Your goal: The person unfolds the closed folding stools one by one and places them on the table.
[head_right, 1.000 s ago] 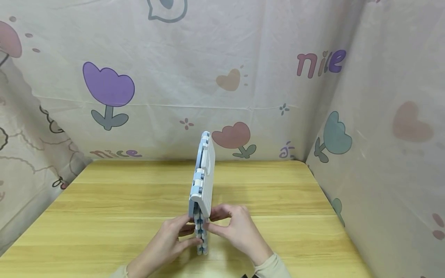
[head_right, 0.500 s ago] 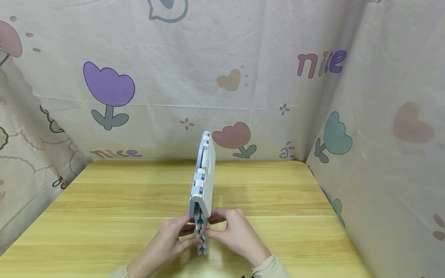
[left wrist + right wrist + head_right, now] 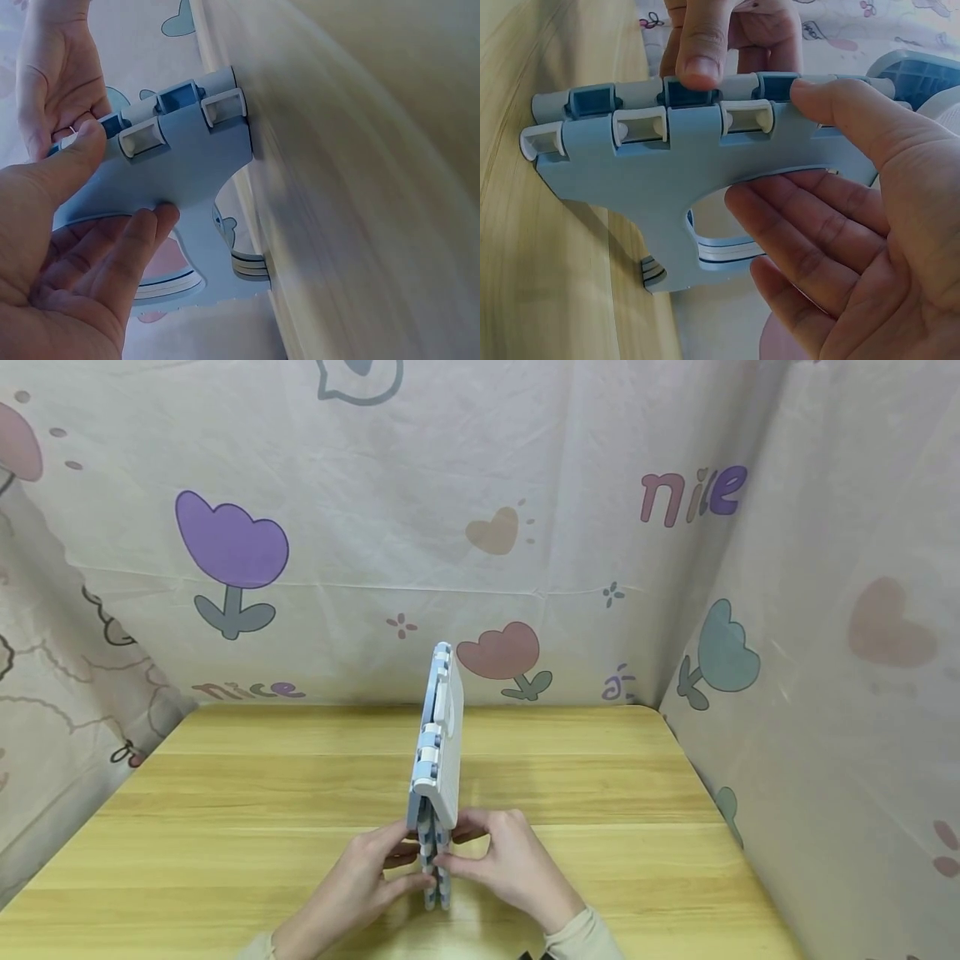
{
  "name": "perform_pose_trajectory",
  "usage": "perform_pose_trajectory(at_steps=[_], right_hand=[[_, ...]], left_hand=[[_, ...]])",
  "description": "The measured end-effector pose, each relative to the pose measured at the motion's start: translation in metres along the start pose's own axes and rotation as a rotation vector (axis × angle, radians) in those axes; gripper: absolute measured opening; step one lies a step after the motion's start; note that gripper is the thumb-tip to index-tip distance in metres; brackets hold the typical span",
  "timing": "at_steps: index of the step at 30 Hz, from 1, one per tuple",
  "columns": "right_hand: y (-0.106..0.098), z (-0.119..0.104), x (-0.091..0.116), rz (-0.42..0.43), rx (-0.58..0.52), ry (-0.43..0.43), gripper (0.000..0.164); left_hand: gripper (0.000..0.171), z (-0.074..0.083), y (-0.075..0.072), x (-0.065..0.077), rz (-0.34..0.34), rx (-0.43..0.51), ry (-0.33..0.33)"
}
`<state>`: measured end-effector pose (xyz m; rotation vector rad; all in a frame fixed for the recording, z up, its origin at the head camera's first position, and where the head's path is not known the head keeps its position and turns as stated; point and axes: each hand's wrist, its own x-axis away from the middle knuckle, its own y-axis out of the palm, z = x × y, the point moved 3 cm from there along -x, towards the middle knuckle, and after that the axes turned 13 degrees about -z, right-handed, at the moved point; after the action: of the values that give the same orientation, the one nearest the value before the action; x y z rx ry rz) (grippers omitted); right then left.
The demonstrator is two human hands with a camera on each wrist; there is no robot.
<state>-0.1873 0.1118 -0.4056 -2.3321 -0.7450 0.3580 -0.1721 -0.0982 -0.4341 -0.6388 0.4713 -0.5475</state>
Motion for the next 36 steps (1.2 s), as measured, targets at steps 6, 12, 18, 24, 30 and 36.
perform_pose_trajectory(at_steps=[6, 12, 18, 24, 30, 36], right_hand=[[-0.002, 0.002, 0.003, 0.008, 0.035, -0.002, 0.031], [-0.004, 0.006, 0.005, 0.009, 0.043, -0.008, 0.032], [-0.007, 0.009, 0.007, 0.002, 0.043, -0.005, 0.034], [-0.009, 0.011, 0.009, 0.002, 0.058, -0.028, 0.032], [-0.012, 0.013, 0.012, 0.014, 0.085, -0.018, 0.036], [-0.015, 0.015, 0.015, 0.017, 0.102, -0.021, 0.036]], left_hand=[[0.051, 0.000, -0.002, 0.002, 0.019, -0.019, 0.021], [0.049, 0.000, -0.004, 0.004, 0.015, -0.008, 0.023], [0.052, -0.003, -0.007, 0.009, 0.000, 0.024, 0.006], [0.055, -0.005, -0.010, 0.013, 0.000, 0.016, 0.013], [0.057, -0.007, -0.012, 0.015, 0.014, -0.001, 0.044], [0.061, -0.007, -0.014, 0.018, 0.027, -0.040, 0.067]])
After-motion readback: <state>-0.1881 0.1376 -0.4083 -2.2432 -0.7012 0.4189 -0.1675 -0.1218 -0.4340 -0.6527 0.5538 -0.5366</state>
